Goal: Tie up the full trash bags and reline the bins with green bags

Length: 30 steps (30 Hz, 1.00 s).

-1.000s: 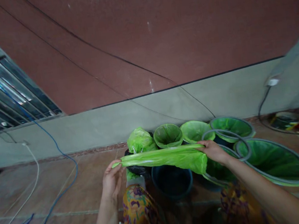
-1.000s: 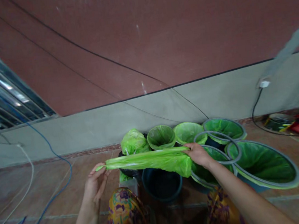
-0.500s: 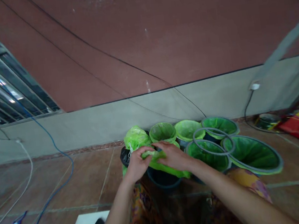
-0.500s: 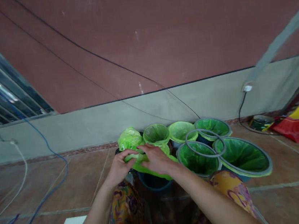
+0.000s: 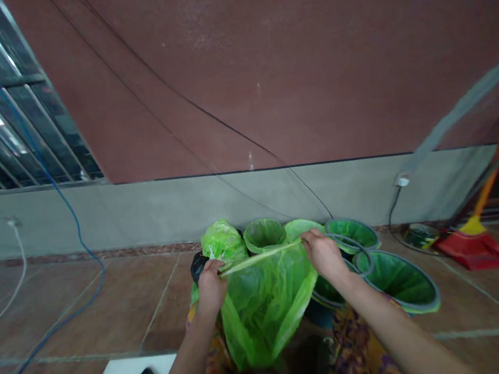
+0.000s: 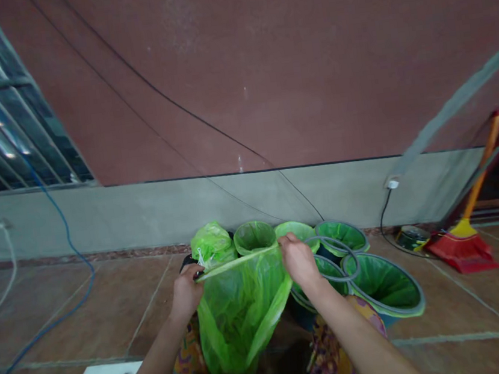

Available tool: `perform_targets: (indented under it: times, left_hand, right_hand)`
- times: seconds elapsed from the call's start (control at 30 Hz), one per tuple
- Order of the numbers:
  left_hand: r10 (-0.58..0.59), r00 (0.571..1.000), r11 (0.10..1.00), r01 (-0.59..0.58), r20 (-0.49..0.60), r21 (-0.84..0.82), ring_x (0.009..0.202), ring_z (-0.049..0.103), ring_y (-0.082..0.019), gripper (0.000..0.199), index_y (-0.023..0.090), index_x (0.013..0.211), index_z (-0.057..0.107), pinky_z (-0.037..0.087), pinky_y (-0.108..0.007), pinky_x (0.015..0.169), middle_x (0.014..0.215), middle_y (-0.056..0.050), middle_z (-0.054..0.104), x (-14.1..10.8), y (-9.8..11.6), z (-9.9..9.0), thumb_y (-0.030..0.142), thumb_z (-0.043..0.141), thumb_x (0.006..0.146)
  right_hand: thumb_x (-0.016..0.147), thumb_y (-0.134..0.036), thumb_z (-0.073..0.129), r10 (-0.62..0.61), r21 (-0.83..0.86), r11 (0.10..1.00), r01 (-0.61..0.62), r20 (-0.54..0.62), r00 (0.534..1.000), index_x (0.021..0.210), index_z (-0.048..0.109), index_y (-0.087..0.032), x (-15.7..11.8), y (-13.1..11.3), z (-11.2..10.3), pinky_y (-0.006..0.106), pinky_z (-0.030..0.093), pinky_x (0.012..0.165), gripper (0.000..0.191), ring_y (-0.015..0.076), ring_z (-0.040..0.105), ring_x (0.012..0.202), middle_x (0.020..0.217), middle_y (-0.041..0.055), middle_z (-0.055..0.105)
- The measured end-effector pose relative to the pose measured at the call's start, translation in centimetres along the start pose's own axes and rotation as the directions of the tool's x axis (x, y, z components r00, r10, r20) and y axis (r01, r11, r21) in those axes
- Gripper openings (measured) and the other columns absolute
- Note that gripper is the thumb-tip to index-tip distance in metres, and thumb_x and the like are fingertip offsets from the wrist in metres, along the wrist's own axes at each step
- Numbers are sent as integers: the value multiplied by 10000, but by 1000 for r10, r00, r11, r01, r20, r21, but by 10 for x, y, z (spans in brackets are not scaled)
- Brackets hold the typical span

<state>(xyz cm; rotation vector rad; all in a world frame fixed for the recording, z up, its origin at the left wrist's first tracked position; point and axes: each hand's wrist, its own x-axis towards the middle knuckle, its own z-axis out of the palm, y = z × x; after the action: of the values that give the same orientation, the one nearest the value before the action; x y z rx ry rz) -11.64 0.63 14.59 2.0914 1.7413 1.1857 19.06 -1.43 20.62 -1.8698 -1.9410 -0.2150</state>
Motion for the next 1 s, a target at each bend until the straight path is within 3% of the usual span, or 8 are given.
perform_targets:
  times: [0.2, 0.3, 0.47, 0.6, 0.73, 0.8, 0.87, 1.0]
  left_hand:
    - [-94, 988, 995, 96, -126, 14, 900, 652, -197, 376, 153, 826, 703, 523, -298, 841, 968, -77, 682, 0, -31, -10, -7, 469, 579]
    - [-177, 974, 984, 177, -142, -13, 878, 660, -198, 351, 154, 822, 718, 530, -302, 820, 968, -81, 690, 3, -38, -11, 14, 496, 590]
    - [-209, 977, 972, 204, -31, -112, 838, 661, -187, 243, 158, 798, 728, 531, -307, 813, 881, -60, 709, 13, -20, 0, 69, 573, 632]
    - [-106, 991, 970, 122, 88, -211, 834, 656, -153, 282, 175, 767, 727, 534, -276, 795, 904, -36, 707, 22, 25, 15, 13, 557, 611]
    - [23, 988, 966, 18, 154, -258, 876, 641, -139, 339, 171, 778, 727, 529, -250, 802, 895, -24, 698, 28, 62, 23, -37, 528, 599]
    - [20, 988, 973, 16, 154, -228, 846, 639, -127, 344, 163, 794, 725, 531, -247, 795, 920, -28, 692, 30, 65, 23, -47, 532, 602]
    - [-12, 988, 983, 40, 154, -180, 767, 633, -107, 300, 158, 802, 721, 541, -249, 770, 970, -33, 686, 30, 58, 20, -24, 562, 624]
    - [-47, 986, 994, 62, 163, -89, 664, 615, -88, 211, 160, 805, 719, 546, -249, 740, 982, -36, 691, 30, 34, 14, 45, 601, 672]
  right_hand:
    - [861, -91, 418, 117, -74, 990, -123, -87, 989, 1033, 669, -142, -10, 65, 7, 233, 445, 728, 309, 153, 615, 813, 994, 88, 656]
    - [828, -69, 426, 201, -114, 972, -205, -46, 979, 1065, 668, -149, -16, 78, 9, 259, 454, 760, 348, 176, 618, 880, 1048, 103, 651]
    - [762, -147, 570, 278, -195, 952, -235, 236, 931, 1222, 600, -151, -24, 36, 10, 403, 457, 853, 461, 312, 563, 1095, 1170, 153, 616]
    - [687, -268, 708, -46, 119, 993, 16, 254, 966, 1438, 378, -198, -19, -33, 13, 428, 364, 1042, 824, 299, 382, 1330, 1472, 130, 397]
    - [794, -203, 583, -290, 322, 925, 204, 250, 924, 1286, 551, -183, -8, -75, 20, 341, 407, 988, 494, 225, 542, 1167, 1250, 107, 602]
    - [825, -95, 474, -284, 295, 935, 198, 285, 916, 1105, 656, -157, -3, -75, 21, 292, 441, 911, 340, 193, 617, 1014, 1059, 103, 680]
    - [811, -15, 405, -220, 220, 963, 158, 292, 931, 996, 689, -140, 2, -62, 20, 256, 451, 861, 362, 173, 645, 927, 979, 106, 699]
    - [785, 3, 389, -50, 37, 998, 41, 273, 961, 1052, 691, -146, 9, -16, 11, 264, 459, 846, 430, 183, 670, 905, 1000, 118, 705]
